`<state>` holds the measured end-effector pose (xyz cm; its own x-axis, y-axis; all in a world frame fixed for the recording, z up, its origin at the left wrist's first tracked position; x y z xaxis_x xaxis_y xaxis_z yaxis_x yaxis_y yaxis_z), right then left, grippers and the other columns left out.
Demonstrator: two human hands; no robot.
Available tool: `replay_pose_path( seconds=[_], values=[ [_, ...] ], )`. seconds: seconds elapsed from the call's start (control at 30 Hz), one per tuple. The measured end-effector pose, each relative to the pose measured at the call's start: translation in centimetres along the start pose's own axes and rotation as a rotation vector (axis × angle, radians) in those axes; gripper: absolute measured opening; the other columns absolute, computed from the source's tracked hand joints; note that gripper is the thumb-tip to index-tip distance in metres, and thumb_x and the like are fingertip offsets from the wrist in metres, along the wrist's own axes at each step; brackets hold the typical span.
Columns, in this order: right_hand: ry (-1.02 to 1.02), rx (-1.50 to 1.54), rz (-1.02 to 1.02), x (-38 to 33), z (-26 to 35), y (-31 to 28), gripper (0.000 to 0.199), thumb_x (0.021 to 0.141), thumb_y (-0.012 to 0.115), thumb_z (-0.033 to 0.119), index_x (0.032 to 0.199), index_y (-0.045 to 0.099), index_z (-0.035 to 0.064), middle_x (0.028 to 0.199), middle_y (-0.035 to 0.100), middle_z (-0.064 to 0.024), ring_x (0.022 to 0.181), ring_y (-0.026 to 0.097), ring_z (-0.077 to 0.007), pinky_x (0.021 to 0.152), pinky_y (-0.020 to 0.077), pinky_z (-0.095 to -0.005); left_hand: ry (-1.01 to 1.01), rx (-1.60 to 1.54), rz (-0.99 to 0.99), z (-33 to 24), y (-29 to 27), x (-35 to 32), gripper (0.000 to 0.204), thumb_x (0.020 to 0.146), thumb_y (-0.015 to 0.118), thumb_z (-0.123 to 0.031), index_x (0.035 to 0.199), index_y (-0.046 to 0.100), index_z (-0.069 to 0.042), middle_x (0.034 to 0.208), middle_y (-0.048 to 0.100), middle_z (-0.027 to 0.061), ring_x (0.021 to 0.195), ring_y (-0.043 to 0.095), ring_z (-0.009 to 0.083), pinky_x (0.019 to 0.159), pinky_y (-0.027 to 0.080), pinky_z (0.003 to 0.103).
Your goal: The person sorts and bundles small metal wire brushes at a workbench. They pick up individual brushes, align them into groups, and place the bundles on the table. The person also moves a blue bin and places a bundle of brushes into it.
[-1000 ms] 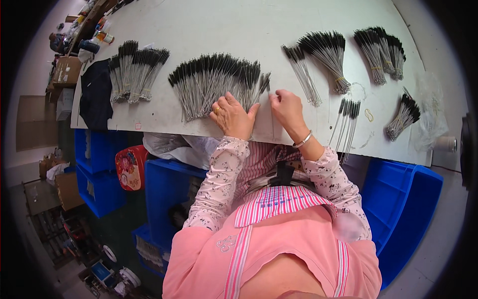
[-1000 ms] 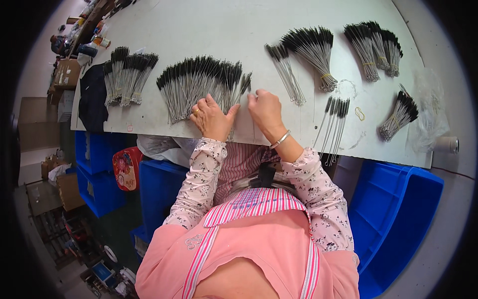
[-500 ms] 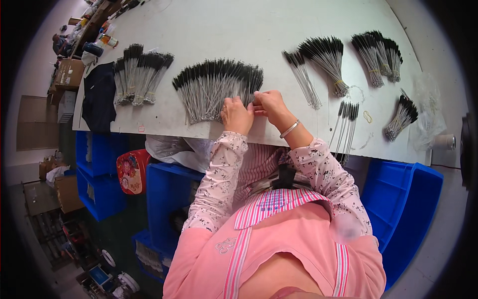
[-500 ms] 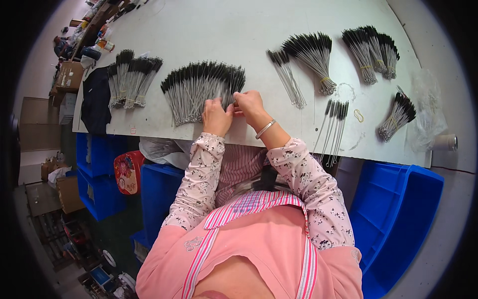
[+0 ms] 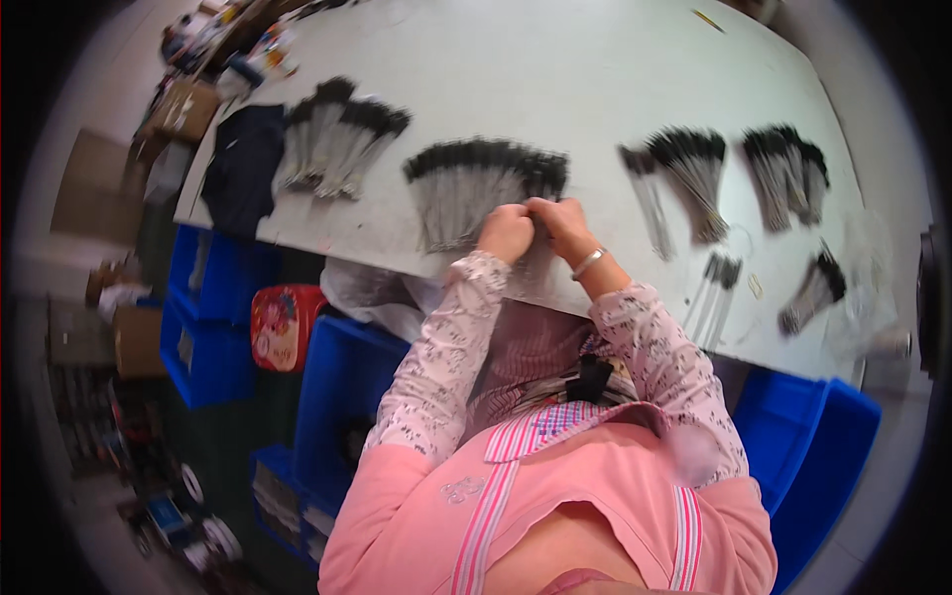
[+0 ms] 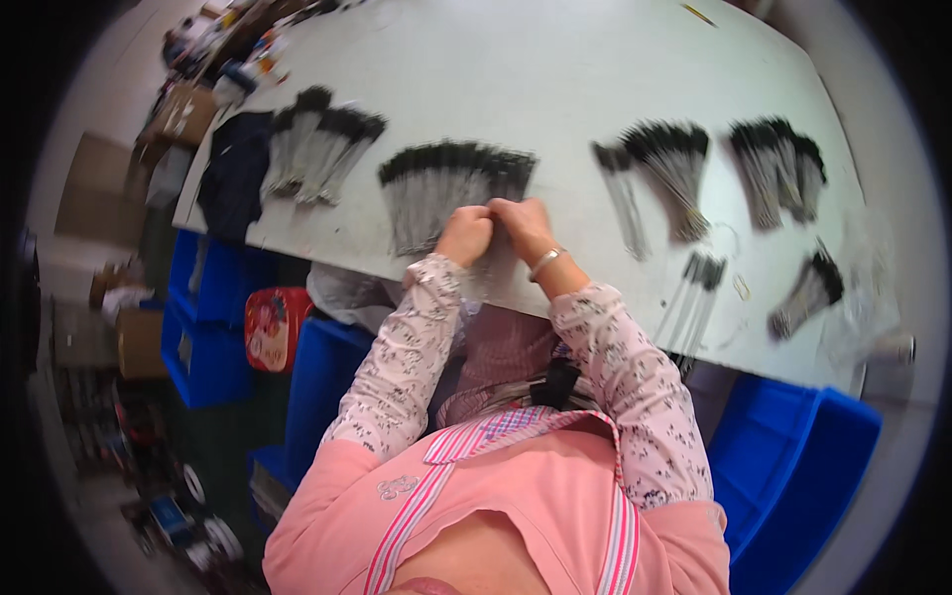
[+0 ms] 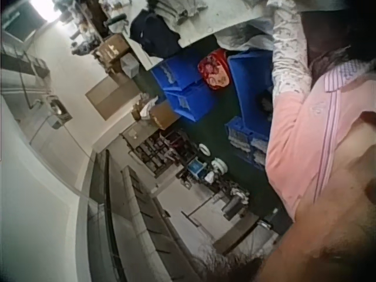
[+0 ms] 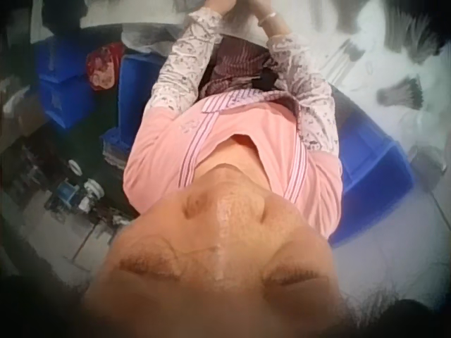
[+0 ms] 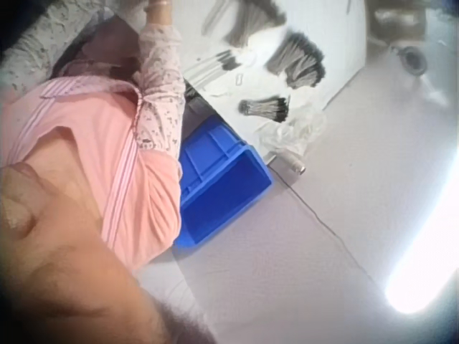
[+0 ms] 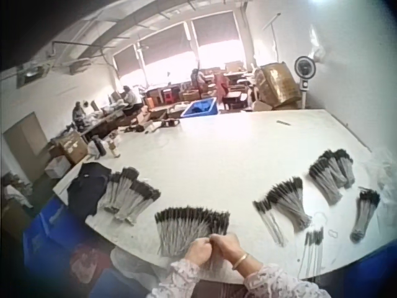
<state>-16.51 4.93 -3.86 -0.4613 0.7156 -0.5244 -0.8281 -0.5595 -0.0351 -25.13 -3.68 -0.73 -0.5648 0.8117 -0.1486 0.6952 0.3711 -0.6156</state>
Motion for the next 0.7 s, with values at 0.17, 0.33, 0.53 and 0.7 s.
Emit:
replay_pose_path(
  seconds=[0.17,0.33,0.53,0.7],
  values=[
    [-0.298,-0.471,-0.207,-0.4,1.2,1.0,0.047,0.065,0.058,0.039,0.067,0.063,-0.0077,0.063,0.06,-0.0238,0.065,0.062,-0.0354,0.064,0.0476,-0.0402,0.041,0.069,-0.06,-0.3,-1.6,-0.4,0.025,0.072,0.045,-0.008,0.086,0.064,0.0,0.092,0.06,0.0236,0.092,0.058,0.0376,0.08,0.045,0.041],
    [-0.298,-0.231,-0.284,3.1,-2.0,1.6,0.04,0.063,0.064,0.032,0.063,0.061,-0.008,0.06,0.06,-0.0199,0.061,0.061,-0.031,0.06,0.047,-0.0382,0.273,0.084,-0.165,0.5,-1.7,-0.3,0.019,0.07,0.047,-0.002,0.078,0.064,-0.002,0.087,0.062,0.0163,0.086,0.057,0.0338,0.078,0.045,0.039],
    [-0.166,0.08,-0.051,2.9,-0.5,0.7,0.019,0.07,0.068,0.013,0.065,0.061,-0.0043,0.065,0.058,-0.0031,0.055,0.053,-0.0112,0.047,0.0402,-0.0268,0.603,0.39,-0.364,-1.3,-1.9,-2.1,0.024,0.07,0.052,-0.003,0.089,0.063,-0.013,0.086,0.063,0.0048,0.095,0.052,0.0254,0.085,0.036,0.042],
    [-0.272,-0.515,-0.126,0.8,2.8,-2.1,0.021,0.067,0.058,0.013,0.067,0.06,-0.0075,0.061,0.061,-0.0179,0.051,0.06,-0.0215,0.049,0.0464,-0.0317,0.582,0.586,-0.224,1.1,-1.1,-1.7,0.041,0.072,0.052,-0.004,0.112,0.054,-0.012,0.108,0.058,0.0044,0.109,0.045,0.0274,0.095,0.03,0.043]
  ],
)
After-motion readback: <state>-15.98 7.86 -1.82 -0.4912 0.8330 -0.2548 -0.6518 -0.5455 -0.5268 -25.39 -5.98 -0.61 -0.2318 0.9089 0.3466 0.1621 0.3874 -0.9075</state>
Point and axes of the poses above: each hand's wrist, its own x-axis towards the middle knuckle, its own y-axis out of the palm, z = x × y, the point moved 4 cm from there along x, towards the middle knuckle
